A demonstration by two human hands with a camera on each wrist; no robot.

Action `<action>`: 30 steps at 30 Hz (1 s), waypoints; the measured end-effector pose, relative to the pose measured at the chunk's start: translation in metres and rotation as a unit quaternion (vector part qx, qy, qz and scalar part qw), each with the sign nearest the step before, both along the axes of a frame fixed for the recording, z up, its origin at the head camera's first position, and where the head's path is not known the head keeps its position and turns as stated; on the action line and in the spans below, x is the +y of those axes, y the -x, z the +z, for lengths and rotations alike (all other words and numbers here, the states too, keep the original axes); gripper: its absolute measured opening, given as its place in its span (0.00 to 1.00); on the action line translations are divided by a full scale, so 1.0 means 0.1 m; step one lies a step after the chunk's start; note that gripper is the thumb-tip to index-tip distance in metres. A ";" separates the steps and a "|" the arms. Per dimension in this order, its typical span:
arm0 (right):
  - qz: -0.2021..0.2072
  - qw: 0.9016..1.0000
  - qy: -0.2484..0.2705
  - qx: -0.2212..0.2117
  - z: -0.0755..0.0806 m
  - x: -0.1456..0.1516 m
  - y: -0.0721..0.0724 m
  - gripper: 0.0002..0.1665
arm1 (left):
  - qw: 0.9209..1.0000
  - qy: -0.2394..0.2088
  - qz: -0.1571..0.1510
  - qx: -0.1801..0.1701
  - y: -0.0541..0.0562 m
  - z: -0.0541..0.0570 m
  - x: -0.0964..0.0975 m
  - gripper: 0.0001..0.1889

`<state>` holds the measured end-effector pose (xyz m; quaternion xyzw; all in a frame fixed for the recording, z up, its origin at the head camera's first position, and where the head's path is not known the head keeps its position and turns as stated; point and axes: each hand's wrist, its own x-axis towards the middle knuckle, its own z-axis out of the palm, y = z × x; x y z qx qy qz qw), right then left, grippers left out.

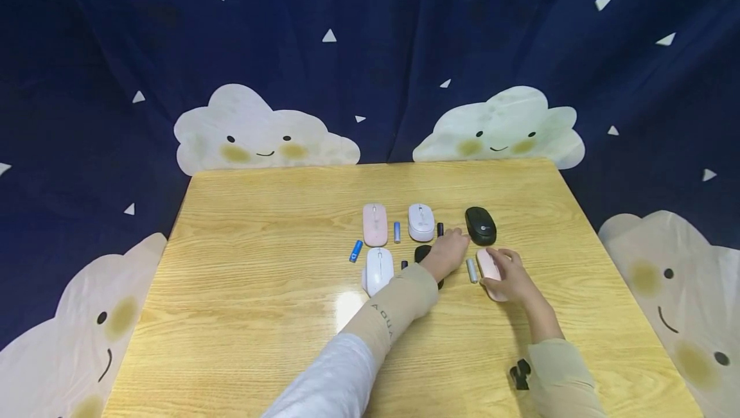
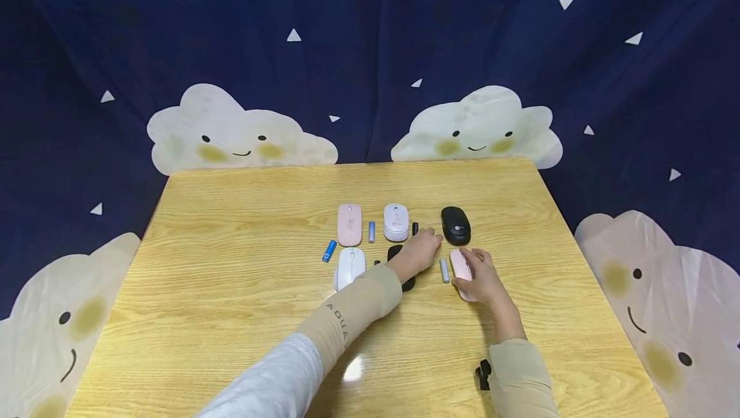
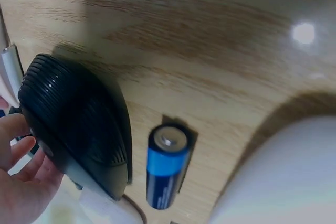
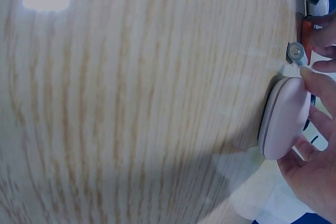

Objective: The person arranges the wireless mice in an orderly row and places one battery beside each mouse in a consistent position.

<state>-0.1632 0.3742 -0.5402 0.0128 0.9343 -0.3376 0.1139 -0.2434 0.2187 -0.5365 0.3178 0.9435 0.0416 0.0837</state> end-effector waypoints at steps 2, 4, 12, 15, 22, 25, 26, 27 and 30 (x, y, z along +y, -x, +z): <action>-0.001 1.000 -0.001 -0.001 0.00 0.00 0.00 0.45 | 1.000 -0.004 -0.004 0.007 -0.02 0.04 -0.05 0.16; -0.002 1.000 -0.002 -0.002 0.00 0.00 0.00 0.45 | 1.000 -0.015 -0.001 0.015 -0.04 0.08 -0.11 0.16; -0.001 1.000 -0.005 0.001 0.00 -0.02 -0.01 0.44 | 0.998 -0.035 0.043 0.036 -0.20 0.25 -0.56 0.19; 0.000 1.000 -0.004 0.003 0.00 -0.02 -0.01 0.44 | 0.996 -0.039 0.066 0.034 -0.27 0.28 -0.76 0.20; 0.001 1.000 -0.001 0.001 0.02 -0.02 -0.02 0.44 | 0.988 -0.056 0.141 0.031 -0.47 0.22 -1.19 0.21; 0.002 1.000 -0.001 0.001 0.03 -0.03 -0.02 0.44 | 0.985 -0.061 0.161 0.031 -0.55 0.16 -1.33 0.22; 0.002 1.000 -0.001 0.000 0.03 -0.03 -0.02 0.44 | 0.984 -0.063 0.164 0.029 -0.57 0.15 -1.38 0.22; 0.001 1.000 0.000 0.000 0.03 -0.03 -0.02 0.44 | 0.983 -0.066 0.167 0.029 -0.59 0.14 -1.41 0.23; 0.000 1.000 0.000 -0.002 0.04 -0.04 -0.01 0.45 | 0.982 -0.072 0.173 0.028 -0.65 0.10 -1.51 0.25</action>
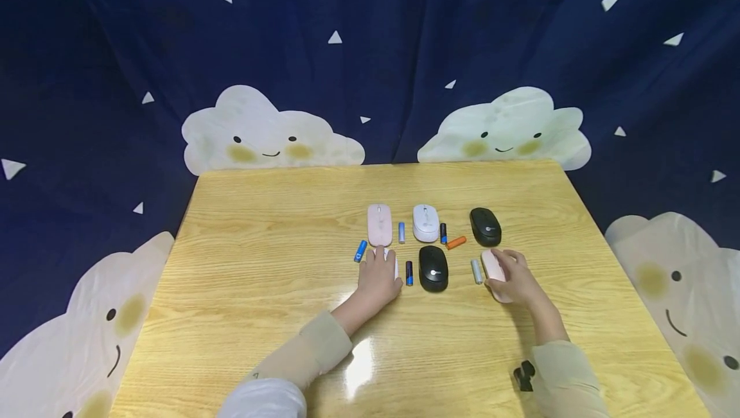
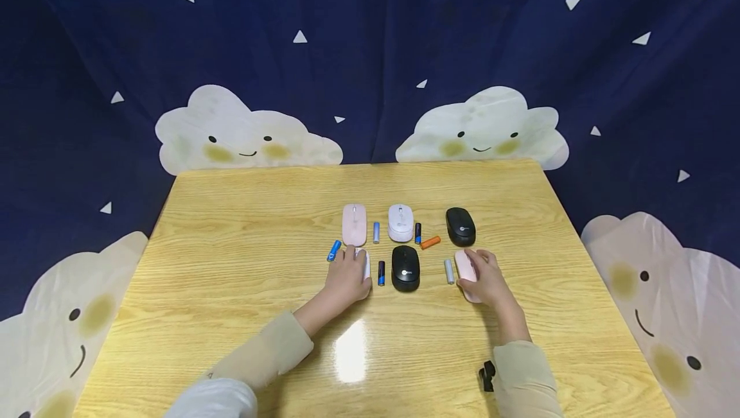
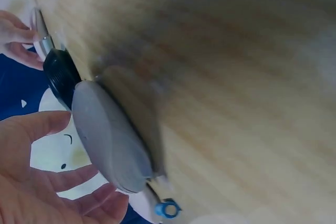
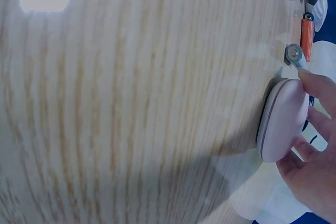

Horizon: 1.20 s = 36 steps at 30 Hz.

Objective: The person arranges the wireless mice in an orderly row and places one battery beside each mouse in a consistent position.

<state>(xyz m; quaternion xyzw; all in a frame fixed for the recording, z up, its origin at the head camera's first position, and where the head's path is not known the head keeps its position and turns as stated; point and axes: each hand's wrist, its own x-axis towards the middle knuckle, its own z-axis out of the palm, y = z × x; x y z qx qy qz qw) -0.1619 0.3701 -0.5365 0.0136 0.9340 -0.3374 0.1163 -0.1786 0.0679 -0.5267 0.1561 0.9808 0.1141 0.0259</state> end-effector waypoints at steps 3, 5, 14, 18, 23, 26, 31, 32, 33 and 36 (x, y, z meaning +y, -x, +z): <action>-0.001 1.000 -0.005 -0.004 0.01 0.00 0.00 0.45 | 1.000 -0.015 0.000 0.001 -0.04 -0.03 -0.06 0.28; -0.001 1.000 -0.009 -0.005 0.01 -0.01 0.00 0.45 | 1.000 -0.030 0.000 0.003 -0.06 -0.05 -0.08 0.28; 0.001 0.999 -0.032 0.005 0.04 -0.05 0.00 0.44 | 0.998 -0.059 0.005 0.007 -0.09 -0.11 -0.09 0.30; 0.005 0.998 -0.048 0.034 0.06 -0.06 0.02 0.40 | 0.998 -0.062 0.008 0.006 -0.11 -0.12 -0.09 0.30; 0.022 0.991 -0.054 0.116 0.08 -0.17 0.16 0.29 | 0.998 -0.062 0.010 0.006 -0.11 -0.14 -0.09 0.31; 0.058 0.983 -0.070 0.159 0.07 -0.27 0.32 0.24 | 0.998 -0.063 0.011 0.009 -0.11 -0.15 -0.09 0.31; 0.139 0.962 -0.129 0.197 -0.01 -0.41 0.59 0.19 | 0.998 -0.069 0.013 0.008 -0.11 -0.17 -0.10 0.31; 0.153 0.958 -0.139 0.199 -0.03 -0.43 0.63 0.19 | 0.997 -0.069 0.013 0.008 -0.12 -0.17 -0.11 0.31; 0.164 0.954 -0.148 0.202 -0.04 -0.45 0.67 0.18 | 0.997 -0.069 0.013 0.008 -0.12 -0.17 -0.11 0.31; 0.193 0.944 -0.162 0.211 -0.08 -0.48 0.75 0.15 | 0.997 -0.069 0.012 0.013 -0.12 -0.16 -0.11 0.31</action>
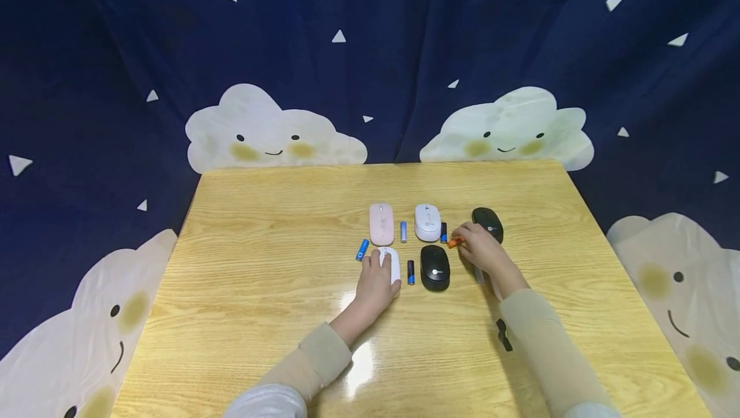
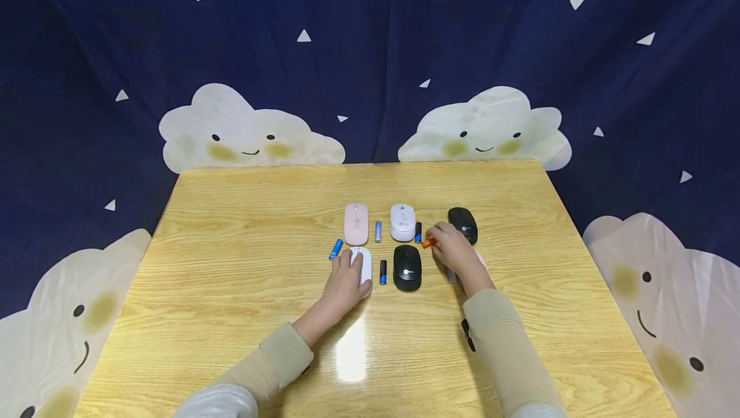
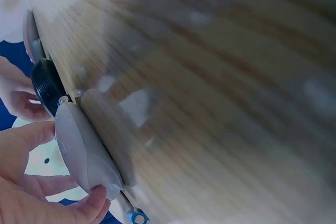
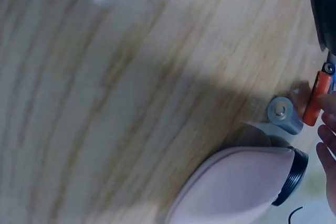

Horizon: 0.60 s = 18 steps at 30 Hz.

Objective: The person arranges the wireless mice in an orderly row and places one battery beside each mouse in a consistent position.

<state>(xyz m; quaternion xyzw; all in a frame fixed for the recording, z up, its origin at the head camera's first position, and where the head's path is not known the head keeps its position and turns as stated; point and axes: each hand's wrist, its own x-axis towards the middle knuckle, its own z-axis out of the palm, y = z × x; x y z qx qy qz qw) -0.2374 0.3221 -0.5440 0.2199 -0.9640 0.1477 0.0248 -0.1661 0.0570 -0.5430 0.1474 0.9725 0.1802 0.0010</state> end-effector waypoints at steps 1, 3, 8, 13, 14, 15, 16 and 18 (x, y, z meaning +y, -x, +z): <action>0.007 1.000 -0.004 0.003 -0.01 -0.01 0.02 0.15 | 1.000 0.000 0.000 0.003 0.00 0.00 0.00 0.31; 0.016 1.000 -0.010 0.007 -0.02 -0.02 0.05 0.14 | 1.000 0.000 0.000 0.009 0.00 0.01 0.00 0.31; 0.018 1.000 -0.025 -0.007 -0.04 -0.04 0.09 0.13 | 1.000 0.002 -0.001 0.011 -0.01 0.01 0.01 0.31; 0.014 0.999 -0.028 -0.023 -0.05 -0.04 0.10 0.12 | 1.000 0.006 -0.002 0.010 -0.02 0.01 0.01 0.30; 0.014 0.999 -0.029 -0.022 -0.05 -0.04 0.10 0.12 | 1.000 0.008 -0.002 0.010 -0.02 0.01 0.01 0.30; 0.015 0.999 -0.029 -0.022 -0.05 -0.04 0.10 0.13 | 1.000 0.009 -0.002 0.012 -0.02 0.01 0.01 0.30; 0.016 0.999 -0.030 -0.021 -0.05 -0.04 0.10 0.13 | 1.000 0.010 -0.002 0.013 -0.02 0.01 0.01 0.30; 0.018 0.999 -0.030 -0.020 -0.05 -0.04 0.11 0.13 | 1.000 0.009 -0.001 0.016 -0.03 0.00 0.01 0.29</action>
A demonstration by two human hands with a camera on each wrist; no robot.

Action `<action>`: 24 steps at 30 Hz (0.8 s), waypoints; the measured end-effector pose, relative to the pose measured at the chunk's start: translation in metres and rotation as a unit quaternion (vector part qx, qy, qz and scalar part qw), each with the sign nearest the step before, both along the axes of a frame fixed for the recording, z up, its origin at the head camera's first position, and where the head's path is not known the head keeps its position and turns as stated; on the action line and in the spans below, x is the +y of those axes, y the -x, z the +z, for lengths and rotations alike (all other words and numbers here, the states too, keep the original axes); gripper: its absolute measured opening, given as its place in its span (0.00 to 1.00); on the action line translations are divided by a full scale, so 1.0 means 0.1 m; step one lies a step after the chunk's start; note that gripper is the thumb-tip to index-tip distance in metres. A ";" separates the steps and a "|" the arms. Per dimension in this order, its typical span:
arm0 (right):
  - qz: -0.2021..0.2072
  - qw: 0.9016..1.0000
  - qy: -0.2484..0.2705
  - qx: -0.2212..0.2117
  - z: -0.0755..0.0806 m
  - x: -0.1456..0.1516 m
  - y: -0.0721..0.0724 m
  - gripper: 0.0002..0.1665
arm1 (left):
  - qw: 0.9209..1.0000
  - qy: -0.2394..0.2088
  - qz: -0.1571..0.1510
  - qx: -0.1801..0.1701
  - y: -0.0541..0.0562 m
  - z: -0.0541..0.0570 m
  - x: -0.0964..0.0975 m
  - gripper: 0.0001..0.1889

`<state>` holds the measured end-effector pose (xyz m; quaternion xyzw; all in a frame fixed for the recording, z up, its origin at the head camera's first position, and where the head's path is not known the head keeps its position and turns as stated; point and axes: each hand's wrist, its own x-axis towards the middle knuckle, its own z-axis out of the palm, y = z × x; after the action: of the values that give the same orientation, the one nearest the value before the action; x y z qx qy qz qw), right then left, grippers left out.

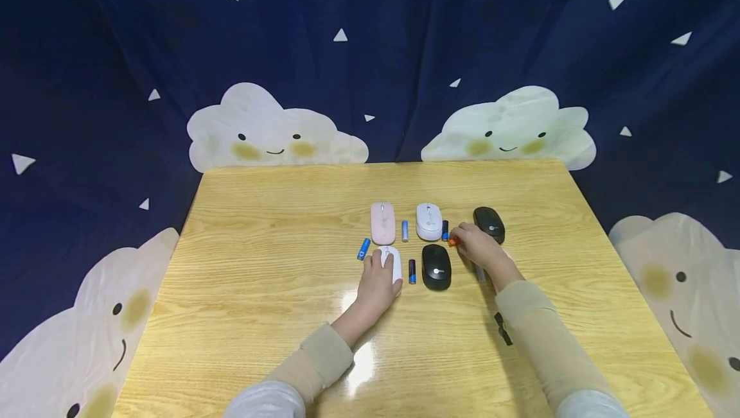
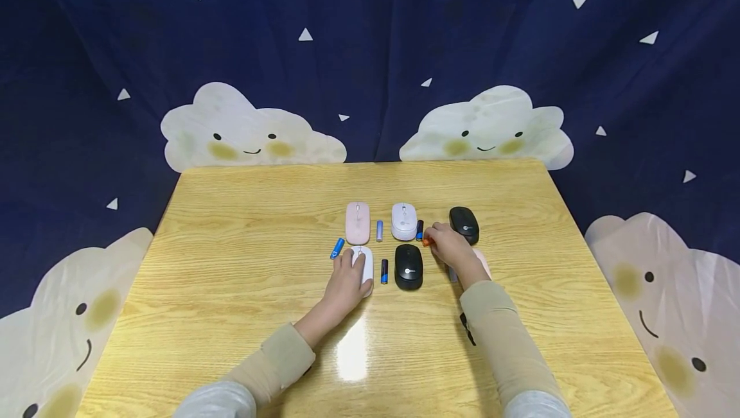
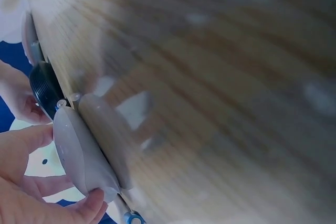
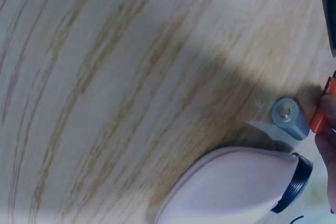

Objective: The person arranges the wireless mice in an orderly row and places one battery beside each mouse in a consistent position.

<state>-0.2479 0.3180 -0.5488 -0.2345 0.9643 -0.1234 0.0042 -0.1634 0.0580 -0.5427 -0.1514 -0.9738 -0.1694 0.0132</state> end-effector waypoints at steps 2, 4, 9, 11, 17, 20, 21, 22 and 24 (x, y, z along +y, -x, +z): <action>-0.001 1.000 -0.002 -0.001 0.01 0.00 0.00 0.13 | 1.000 -0.001 0.000 0.001 0.00 0.00 0.00 0.29; -0.005 1.000 -0.005 -0.004 0.01 -0.01 0.01 0.13 | 1.000 -0.004 0.002 0.001 0.00 0.00 0.00 0.29; -0.013 1.000 -0.010 -0.012 0.02 -0.02 0.02 0.12 | 1.000 -0.005 0.002 0.001 0.00 0.00 0.01 0.29; -0.012 1.000 -0.011 -0.010 0.02 -0.02 0.02 0.12 | 1.000 -0.006 0.002 0.003 0.00 -0.01 0.01 0.29; 0.004 1.000 0.004 0.005 0.01 0.00 0.01 0.12 | 1.000 -0.010 0.002 0.007 0.00 -0.02 0.01 0.28; 0.003 1.000 0.020 0.009 0.02 0.03 0.01 0.13 | 1.000 -0.008 0.003 0.009 0.00 -0.02 0.00 0.28; -0.004 1.000 0.027 0.007 0.04 0.04 0.01 0.13 | 1.000 -0.008 0.003 0.009 -0.01 -0.02 0.00 0.28; -0.014 0.999 0.036 0.005 0.06 0.06 0.01 0.14 | 1.000 -0.007 0.004 0.010 -0.01 -0.02 0.00 0.28; -0.038 0.997 0.062 0.000 0.11 0.09 0.03 0.15 | 1.000 -0.007 0.005 0.009 -0.02 -0.02 0.00 0.28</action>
<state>-0.2507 0.3270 -0.5377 -0.1977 0.9629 -0.1828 -0.0147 -0.1618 0.0583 -0.5444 -0.1481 -0.9731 -0.1750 0.0242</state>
